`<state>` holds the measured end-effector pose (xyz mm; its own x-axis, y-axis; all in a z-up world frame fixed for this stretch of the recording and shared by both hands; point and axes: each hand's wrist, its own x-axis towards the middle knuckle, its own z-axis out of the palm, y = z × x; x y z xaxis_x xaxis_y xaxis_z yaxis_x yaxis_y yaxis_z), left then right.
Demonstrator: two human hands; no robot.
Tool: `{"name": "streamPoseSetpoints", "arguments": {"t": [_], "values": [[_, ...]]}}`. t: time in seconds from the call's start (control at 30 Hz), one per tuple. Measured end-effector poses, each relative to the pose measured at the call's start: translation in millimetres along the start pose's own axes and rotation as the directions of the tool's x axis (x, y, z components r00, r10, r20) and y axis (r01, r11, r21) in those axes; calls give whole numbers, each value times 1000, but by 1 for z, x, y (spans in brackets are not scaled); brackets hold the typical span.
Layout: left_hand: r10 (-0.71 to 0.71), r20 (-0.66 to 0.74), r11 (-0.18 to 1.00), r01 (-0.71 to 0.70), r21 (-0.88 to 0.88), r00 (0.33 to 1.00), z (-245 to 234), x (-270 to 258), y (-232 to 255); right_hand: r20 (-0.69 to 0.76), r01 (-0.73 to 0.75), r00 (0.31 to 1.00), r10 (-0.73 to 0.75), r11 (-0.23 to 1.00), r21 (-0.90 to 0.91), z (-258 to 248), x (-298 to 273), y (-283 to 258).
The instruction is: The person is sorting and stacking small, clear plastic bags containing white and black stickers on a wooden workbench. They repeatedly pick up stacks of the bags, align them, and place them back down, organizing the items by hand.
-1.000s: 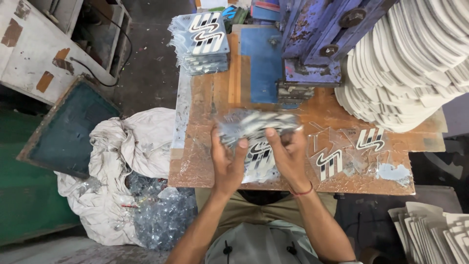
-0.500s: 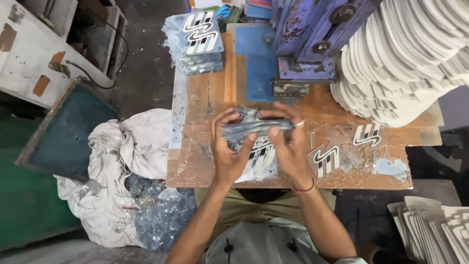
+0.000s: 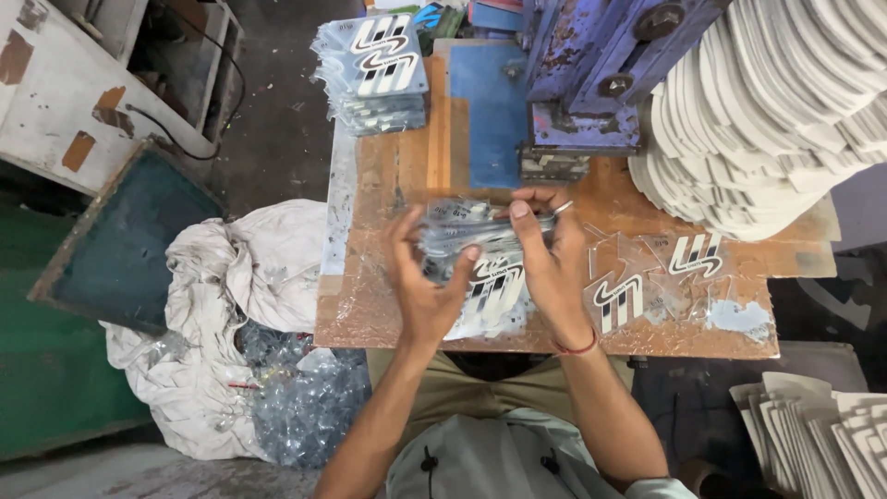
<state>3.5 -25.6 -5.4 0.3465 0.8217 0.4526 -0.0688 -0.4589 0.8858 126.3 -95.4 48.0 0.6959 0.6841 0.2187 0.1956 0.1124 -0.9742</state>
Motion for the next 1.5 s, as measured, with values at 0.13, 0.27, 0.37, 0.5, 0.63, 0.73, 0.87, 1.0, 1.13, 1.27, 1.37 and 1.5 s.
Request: {"name": "streamPoseSetpoints", "arguments": {"t": [0.13,0.27,0.37,0.5,0.63,0.73,0.87,1.0,1.13,1.27,1.37,1.5], "values": [[-17,-38,994,13,-106,999,-8,13,22,28,34,999,-35,999,29,1,3,-4],[56,66,996,-60,69,996,-8,10,14,85,104,992,-98,992,-70,0,6,0],[60,117,988,-76,138,991,-10,12,15,212,113,966,-149,979,172,-14,8,17],[-39,132,989,19,145,991,-9,17,17,332,62,941,-63,998,13,-23,-3,50],[-137,174,990,129,59,975,-5,13,7,184,-90,976,114,987,-134,-32,-16,91],[-230,254,905,303,-300,939,-11,15,4,137,32,990,-32,999,-3,-25,-15,56],[-201,263,871,295,-394,944,-14,-2,-9,130,54,990,-46,997,-63,-13,-20,33],[-363,210,870,411,-272,908,-21,32,-15,211,161,968,-134,980,-118,-4,-19,-6],[-120,-27,987,116,-108,992,-32,132,-75,192,280,956,-221,882,-378,-38,-33,9],[-349,36,889,344,-302,936,-25,238,-129,137,197,979,-153,887,-418,-67,-58,27],[-503,46,861,505,-57,863,-22,261,-140,71,54,997,-27,903,-426,-78,-75,34],[-429,-17,869,418,264,903,-21,260,-146,61,-4,998,29,926,-378,-78,-90,35]]}}
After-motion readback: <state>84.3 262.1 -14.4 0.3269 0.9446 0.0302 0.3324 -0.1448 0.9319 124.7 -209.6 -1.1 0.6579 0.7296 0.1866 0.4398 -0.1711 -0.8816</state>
